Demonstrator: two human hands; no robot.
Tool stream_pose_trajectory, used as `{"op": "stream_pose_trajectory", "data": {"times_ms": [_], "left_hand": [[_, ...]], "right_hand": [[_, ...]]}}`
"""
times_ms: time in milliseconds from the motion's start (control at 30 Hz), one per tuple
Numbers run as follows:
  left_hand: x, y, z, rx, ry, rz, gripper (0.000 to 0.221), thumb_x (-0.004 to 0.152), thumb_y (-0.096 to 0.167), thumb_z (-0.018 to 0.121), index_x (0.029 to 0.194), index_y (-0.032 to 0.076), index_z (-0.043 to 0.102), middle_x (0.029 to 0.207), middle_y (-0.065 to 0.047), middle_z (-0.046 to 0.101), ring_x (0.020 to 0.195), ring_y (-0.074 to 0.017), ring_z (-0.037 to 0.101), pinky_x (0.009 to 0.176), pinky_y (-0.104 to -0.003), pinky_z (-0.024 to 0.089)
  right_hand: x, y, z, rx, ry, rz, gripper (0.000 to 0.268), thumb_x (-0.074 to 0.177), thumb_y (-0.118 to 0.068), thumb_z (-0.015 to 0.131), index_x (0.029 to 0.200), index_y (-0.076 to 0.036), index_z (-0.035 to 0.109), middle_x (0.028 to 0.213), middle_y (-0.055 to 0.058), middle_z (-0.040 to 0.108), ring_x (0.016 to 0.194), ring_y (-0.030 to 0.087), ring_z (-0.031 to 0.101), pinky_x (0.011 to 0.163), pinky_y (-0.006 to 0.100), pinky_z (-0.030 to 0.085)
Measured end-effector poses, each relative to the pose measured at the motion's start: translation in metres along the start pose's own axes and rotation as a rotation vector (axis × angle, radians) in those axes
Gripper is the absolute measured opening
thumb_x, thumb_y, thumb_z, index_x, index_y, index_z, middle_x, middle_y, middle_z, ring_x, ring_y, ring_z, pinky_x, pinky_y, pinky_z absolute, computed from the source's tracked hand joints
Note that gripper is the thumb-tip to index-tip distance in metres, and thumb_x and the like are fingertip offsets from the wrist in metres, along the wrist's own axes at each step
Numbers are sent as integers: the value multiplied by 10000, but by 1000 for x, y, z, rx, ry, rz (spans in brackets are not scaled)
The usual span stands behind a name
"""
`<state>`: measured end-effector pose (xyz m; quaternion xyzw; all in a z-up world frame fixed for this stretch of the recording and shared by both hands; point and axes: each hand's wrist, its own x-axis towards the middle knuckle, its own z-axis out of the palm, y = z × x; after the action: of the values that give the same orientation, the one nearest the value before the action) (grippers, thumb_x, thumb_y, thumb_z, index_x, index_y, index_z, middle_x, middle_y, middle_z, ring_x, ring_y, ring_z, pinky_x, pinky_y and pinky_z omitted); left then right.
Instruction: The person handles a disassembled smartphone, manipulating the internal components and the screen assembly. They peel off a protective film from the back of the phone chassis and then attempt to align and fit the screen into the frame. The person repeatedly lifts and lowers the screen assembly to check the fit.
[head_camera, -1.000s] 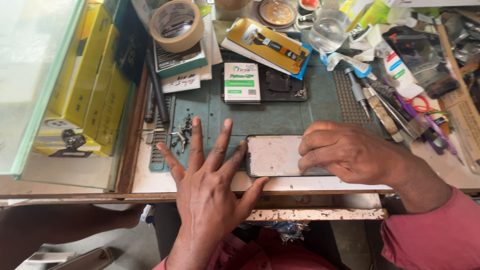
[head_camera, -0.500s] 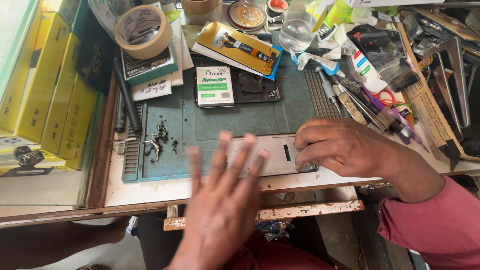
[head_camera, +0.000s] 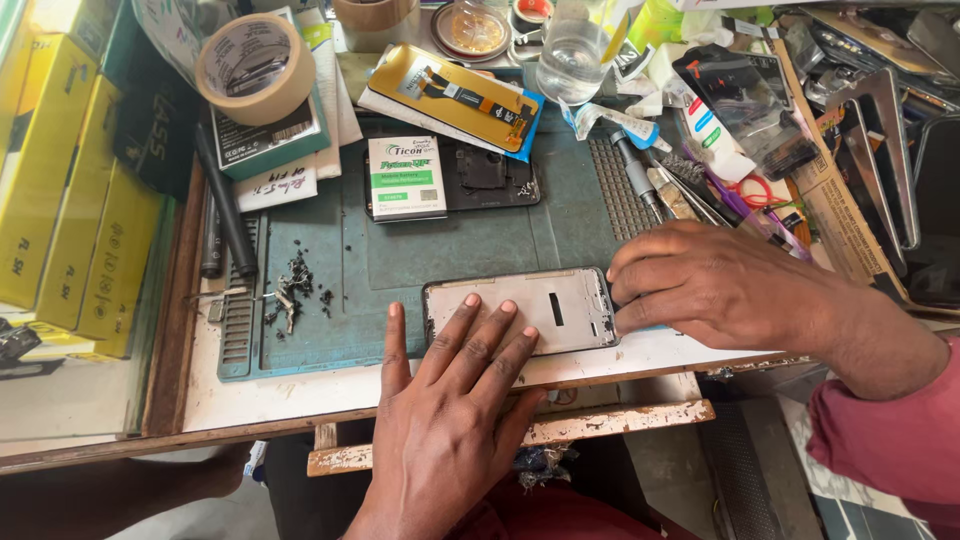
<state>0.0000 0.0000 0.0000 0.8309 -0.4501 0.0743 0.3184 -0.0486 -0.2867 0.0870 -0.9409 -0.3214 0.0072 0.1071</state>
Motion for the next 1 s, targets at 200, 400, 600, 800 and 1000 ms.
{"op": "stream_pose_trajectory", "data": {"times_ms": [200, 400, 600, 800, 1000], "left_hand": [[-1, 1, 3, 7, 15, -1, 475, 865, 425, 722, 1297, 228, 689, 1426, -6, 606, 1423, -248, 435, 1207, -688, 74], [2, 2, 0, 16, -14, 26, 549, 828, 422, 726, 1318, 181, 665, 1442, -39, 571, 1427, -283, 398, 1169, -728, 43], [7, 6, 1, 1, -27, 114, 588, 887, 413, 695, 1373, 93, 611, 1489, -113, 525, 1474, -342, 359, 1204, -687, 78], [10, 5, 10, -29, -58, 144, 661, 885, 454, 668, 1439, 113, 551, 1541, -107, 471, 1497, -330, 312, 1211, -641, 119], [7, 4, 14, 29, -66, 139, 642, 905, 448, 635, 1451, 124, 539, 1515, -105, 490, 1458, -319, 356, 1197, -648, 132]], "right_hand": [[-7, 3, -8, -228, 76, 6, 219, 750, -83, 727, 956, -134, 780, 989, 48, 710, 1014, 243, 669, 837, 424, 542], [-37, -24, 13, 82, 469, 441, 262, 867, -73, 750, 1126, -107, 764, 890, 42, 748, 718, 110, 698, 578, 252, 548], [-48, -43, 55, 745, 809, 800, 210, 983, -8, 656, 1176, 26, 731, 1000, 127, 802, 953, 185, 793, 861, 290, 657], [-42, -29, 61, 725, 748, 734, 243, 999, -19, 643, 1223, 16, 730, 1036, 147, 809, 953, 197, 794, 877, 295, 664], [-11, -20, 49, 371, 601, 661, 200, 967, -41, 682, 1157, -50, 744, 1035, 94, 776, 906, 162, 790, 778, 265, 651]]}}
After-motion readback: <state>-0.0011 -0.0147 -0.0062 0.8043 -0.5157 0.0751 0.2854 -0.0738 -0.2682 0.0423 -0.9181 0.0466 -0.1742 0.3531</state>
